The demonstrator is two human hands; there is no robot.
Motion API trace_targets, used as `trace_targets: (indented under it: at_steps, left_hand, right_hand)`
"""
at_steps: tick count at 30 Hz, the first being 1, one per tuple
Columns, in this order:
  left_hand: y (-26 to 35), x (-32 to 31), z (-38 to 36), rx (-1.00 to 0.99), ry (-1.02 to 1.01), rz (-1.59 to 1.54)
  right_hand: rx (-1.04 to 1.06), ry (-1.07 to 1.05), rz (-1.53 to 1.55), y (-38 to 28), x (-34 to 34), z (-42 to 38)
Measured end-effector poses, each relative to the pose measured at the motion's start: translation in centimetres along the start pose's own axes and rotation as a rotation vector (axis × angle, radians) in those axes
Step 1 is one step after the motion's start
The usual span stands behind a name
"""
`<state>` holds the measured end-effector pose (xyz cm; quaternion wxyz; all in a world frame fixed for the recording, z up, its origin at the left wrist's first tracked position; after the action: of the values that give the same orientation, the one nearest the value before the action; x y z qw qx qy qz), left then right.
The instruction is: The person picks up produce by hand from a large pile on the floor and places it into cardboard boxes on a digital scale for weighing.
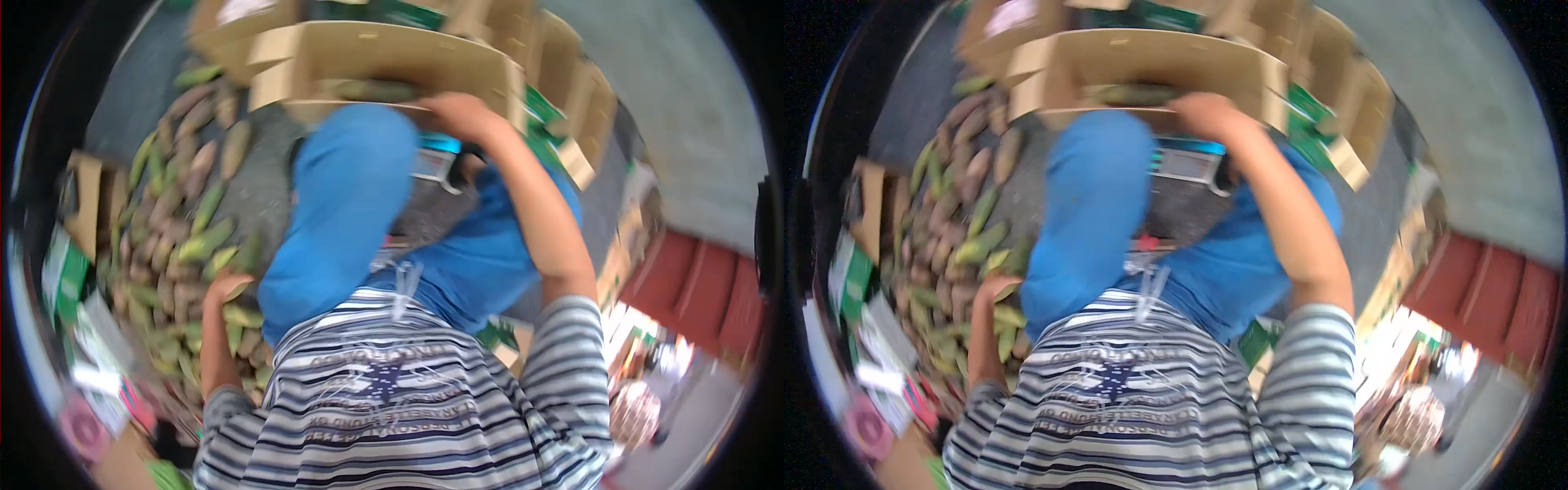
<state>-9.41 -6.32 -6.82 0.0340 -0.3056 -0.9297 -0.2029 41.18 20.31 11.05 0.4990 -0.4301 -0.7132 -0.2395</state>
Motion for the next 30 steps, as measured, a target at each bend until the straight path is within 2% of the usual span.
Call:
trace_targets:
  at_steps: [1,2,4,6,8,10,12,17,18,21,22,23,25,26,27,28,29,30]
  left_hand:
    - [-0.1,1.5,-0.2,-0.103,0.159,-0.230]
    - [-0.2,4.4,0.6,-0.208,0.432,-0.076]
    - [10.0,5.3,-5.2,-0.436,0.448,-0.176]
    - [16.4,7.8,-7.6,-0.703,0.845,0.222]
    - [25.9,5.9,-12.4,-0.894,0.928,0.176]
    - [32.2,4.7,-14.7,-1.111,0.989,0.275]
    - [38.2,3.0,-15.2,-1.272,0.926,0.392]
    - [48.6,-2.6,-11.8,-1.325,0.589,0.686]
    - [49.0,-3.2,-11.2,-1.371,0.614,0.705]
    - [48.4,-3.6,-9.7,-1.479,0.688,0.740]
    - [46.7,-2.8,-9.6,-1.439,0.670,0.568]
    - [44.0,-1.8,-9.5,-1.394,0.657,0.399]
    - [36.8,1.3,-7.5,-1.243,0.783,0.489]
    - [34.1,0.1,-9.0,-1.346,0.842,0.524]
    - [27.4,3.4,-5.1,-0.868,0.712,0.431]
    - [22.6,3.3,-4.9,-1.062,0.803,0.556]
    - [14.9,5.7,-2.2,-0.702,0.857,0.777]
    - [10.0,5.3,-2.6,-0.541,0.753,0.932]
  right_hand:
    - [-0.039,-0.008,0.016,-0.6,0.8,-0.5]
    - [-0.010,0.036,-0.010,0.0,-0.5,0.1]
    - [-0.030,0.010,-0.040,-0.2,-0.2,0.3]
    - [-0.039,-0.007,-0.029,0.1,-0.7,1.1]
    - [-0.049,-0.044,-0.086,0.3,-1.0,1.6]
    - [-0.052,-0.043,-0.097,-0.7,-0.1,0.9]
    - [-0.070,-0.072,-0.087,-0.9,0.2,0.6]
    - [-0.085,-0.034,-0.021,-1.0,0.6,0.5]
    - [-0.073,-0.026,-0.022,-1.1,0.7,0.4]
    - [-0.063,-0.042,-0.035,-0.9,0.7,0.5]
    - [-0.057,-0.043,-0.038,-1.0,0.4,0.5]
    - [-0.073,-0.083,-0.025,-1.2,0.8,0.2]
    - [-0.075,-0.064,-0.008,-0.8,0.7,0.5]
    - [-0.073,-0.053,-0.001,-0.8,0.6,0.8]
    - [-0.068,-0.070,-0.031,-1.0,0.4,1.0]
    - [-0.064,-0.088,-0.062,-1.2,0.3,1.0]
    - [-0.059,-0.106,-0.094,-1.3,0.2,1.0]
    - [-0.057,-0.111,-0.101,-1.4,0.0,1.0]
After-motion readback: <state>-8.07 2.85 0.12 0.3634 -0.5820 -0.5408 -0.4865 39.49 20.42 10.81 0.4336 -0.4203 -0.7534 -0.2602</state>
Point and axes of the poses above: each hand's wrist, its own z-axis towards the middle knuckle, its own x-axis out of the back of the hand, y = z × x, the point moved 4 cm from there along z, towards the middle knuckle, and after that the axes turned 6 degrees about -z, right-handed, at the moved point
